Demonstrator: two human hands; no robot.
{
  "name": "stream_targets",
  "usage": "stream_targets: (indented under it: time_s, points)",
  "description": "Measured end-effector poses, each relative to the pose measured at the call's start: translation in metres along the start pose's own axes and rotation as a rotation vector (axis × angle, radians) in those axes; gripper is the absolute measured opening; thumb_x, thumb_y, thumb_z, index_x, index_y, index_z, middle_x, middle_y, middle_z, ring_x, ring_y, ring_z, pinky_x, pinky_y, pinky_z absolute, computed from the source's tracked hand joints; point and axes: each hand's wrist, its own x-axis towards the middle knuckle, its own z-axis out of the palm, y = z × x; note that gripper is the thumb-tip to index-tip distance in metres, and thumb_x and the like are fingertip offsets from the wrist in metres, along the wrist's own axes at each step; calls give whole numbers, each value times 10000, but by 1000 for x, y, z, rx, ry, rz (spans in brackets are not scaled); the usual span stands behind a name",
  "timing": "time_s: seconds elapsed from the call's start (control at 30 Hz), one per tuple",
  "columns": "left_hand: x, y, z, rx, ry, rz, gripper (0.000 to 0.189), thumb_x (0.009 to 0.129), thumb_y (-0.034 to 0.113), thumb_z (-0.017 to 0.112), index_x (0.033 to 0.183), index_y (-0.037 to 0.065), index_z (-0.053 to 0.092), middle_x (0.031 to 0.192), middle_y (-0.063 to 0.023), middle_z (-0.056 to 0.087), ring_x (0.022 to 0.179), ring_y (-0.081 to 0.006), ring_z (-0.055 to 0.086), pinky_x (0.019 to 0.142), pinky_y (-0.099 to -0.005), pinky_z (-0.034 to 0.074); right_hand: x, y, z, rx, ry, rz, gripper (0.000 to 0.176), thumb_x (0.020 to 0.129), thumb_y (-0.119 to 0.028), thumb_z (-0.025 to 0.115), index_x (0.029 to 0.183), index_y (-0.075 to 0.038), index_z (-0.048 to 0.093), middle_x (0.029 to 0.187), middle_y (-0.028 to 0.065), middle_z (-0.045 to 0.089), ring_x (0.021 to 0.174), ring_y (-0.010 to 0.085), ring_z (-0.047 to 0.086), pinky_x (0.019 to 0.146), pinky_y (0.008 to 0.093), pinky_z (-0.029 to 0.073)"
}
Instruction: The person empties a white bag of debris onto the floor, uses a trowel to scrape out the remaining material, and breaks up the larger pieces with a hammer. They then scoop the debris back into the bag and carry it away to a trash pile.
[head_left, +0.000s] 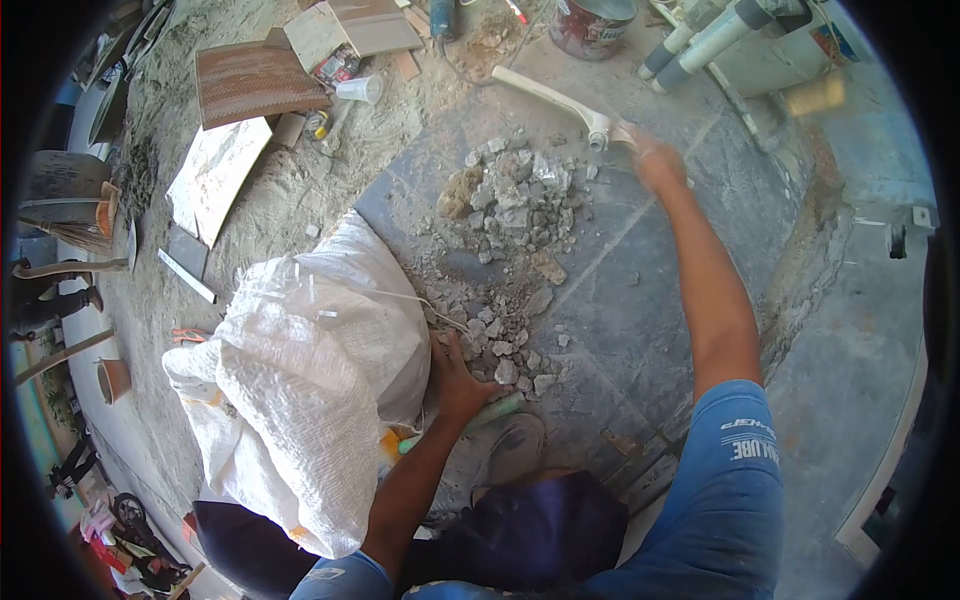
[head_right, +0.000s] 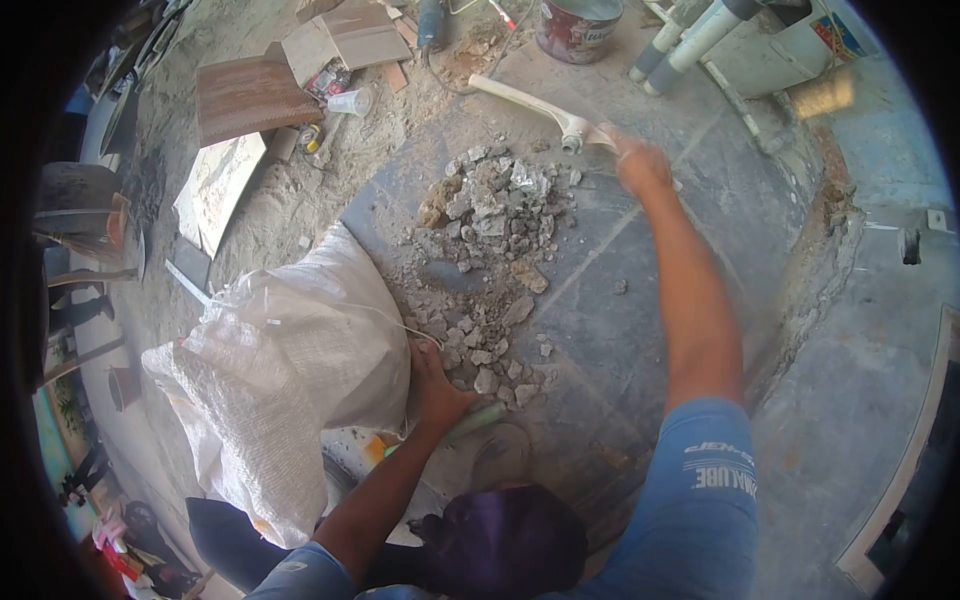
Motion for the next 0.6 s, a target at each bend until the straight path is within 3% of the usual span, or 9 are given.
stream_targets:
  time_s: [0.13,0.2,0.37,0.43,0.5,0.6]
  points:
    - [9,-3,0,4,-48,-1,1329,506,404,893,1478,-3,84,1508,-301,-20,1410,-452,55,1146,-464,148,6,-46,20,105,15,-252,519,873,-54,507,1334,-293,499,1146,135,633,1032,345,602,908,429,467]
    - [8,-3,0,-2,-50,3,1313,514,386,893,1475,-9,90,1508,-301,-28,1410,-454,52,1145,-465,150,-12,-50,25,81,-29,-520,502,855,-63,540,1329,-225,507,1154,108,636,1042,343,596,904,429,461]
    - [10,-7,-1,-112,-40,44,1379,472,456,901,1470,-8,69,1503,-315,-18,1412,-454,40,1152,-464,134,-69,-16,27,13,-124,-579,522,840,17,497,1292,-238,553,1179,98,633,1037,294,605,921,416,458]
    - [4,-15,4,-136,-6,82,1405,461,474,900,1468,-11,49,1505,-313,-13,1414,-448,38,1154,-464,130,-77,-13,12,57,-261,-634,508,831,21,518,1270,-229,576,1190,81,632,1057,274,605,934,413,453]
    - [10,-16,3,-154,31,110,1430,449,491,899,1467,-13,29,1506,-311,-8,1416,-443,37,1156,-463,126,-63,-30,2,133,-198,-694,496,837,18,506,1264,-222,585,1220,72,619,1082,270,598,954,388,445]
    - [5,-10,-6,-259,-115,9,1451,453,485,901,1464,-24,-7,1514,-299,-2,1424,-423,31,1157,-466,120,-18,-90,9,267,-62,-679,476,859,-28,456,1280,-222,567,1230,79,611,1088,293,592,956,385,435]
